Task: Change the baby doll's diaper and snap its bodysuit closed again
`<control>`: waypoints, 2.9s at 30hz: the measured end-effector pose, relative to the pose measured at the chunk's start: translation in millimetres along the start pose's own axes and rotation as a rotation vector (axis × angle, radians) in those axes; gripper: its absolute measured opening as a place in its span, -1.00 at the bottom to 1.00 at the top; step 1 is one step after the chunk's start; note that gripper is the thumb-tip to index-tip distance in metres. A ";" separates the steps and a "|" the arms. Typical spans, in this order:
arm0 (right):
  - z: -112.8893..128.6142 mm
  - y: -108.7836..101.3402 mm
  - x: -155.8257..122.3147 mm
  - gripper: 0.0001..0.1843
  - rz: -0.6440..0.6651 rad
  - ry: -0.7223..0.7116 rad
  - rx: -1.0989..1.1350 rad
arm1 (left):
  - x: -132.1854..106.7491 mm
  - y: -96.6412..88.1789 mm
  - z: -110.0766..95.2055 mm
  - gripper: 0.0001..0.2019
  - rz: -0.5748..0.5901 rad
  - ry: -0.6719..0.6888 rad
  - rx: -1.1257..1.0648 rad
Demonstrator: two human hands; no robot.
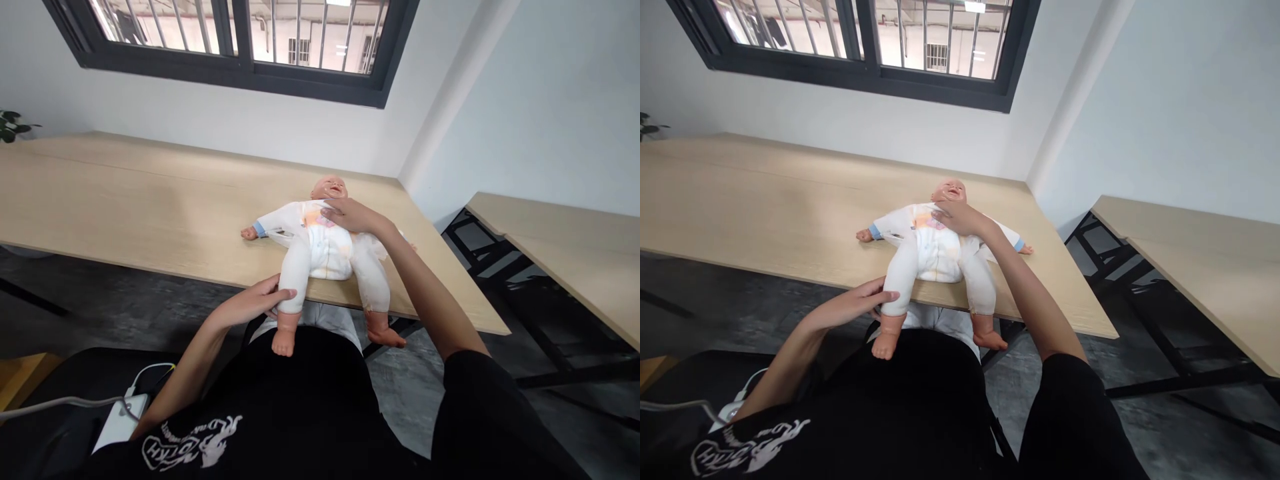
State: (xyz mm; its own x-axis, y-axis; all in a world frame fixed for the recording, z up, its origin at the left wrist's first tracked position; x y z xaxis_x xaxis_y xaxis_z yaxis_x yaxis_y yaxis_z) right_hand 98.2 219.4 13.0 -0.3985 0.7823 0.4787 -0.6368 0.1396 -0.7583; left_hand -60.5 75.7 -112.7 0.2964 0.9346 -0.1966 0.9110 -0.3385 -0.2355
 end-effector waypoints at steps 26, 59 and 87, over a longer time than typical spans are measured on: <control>-64.6 2.1 -18.8 -0.76 -0.444 0.262 0.257 | -4.6 -36.1 -52.4 -0.59 -0.289 0.351 0.336; -97.5 -47.8 -161.9 -0.69 -0.548 0.623 -0.286 | 140.1 82.1 -130.9 -0.50 0.237 0.815 0.879; -111.3 -48.6 -176.0 -0.91 -0.693 0.646 -0.188 | 159.3 80.8 -125.3 -0.63 0.161 0.766 0.793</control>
State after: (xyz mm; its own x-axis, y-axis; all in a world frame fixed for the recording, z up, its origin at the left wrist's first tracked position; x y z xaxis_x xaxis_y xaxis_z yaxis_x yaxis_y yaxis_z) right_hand 272.7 142.6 -83.6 0.5016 0.6646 0.5538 -0.4553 0.7471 -0.4842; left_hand 96.2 210.9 -43.8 0.7426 0.6013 0.2951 0.4859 -0.1804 -0.8552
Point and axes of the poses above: each hand's wrist, its own x-axis towards the middle knuckle, its own y-axis out of the palm, z = x × y, the point moved 10 cm from there along x, towards the middle knuckle, and after that the axes turned 14 degrees about -z, right-handed, at the moved point
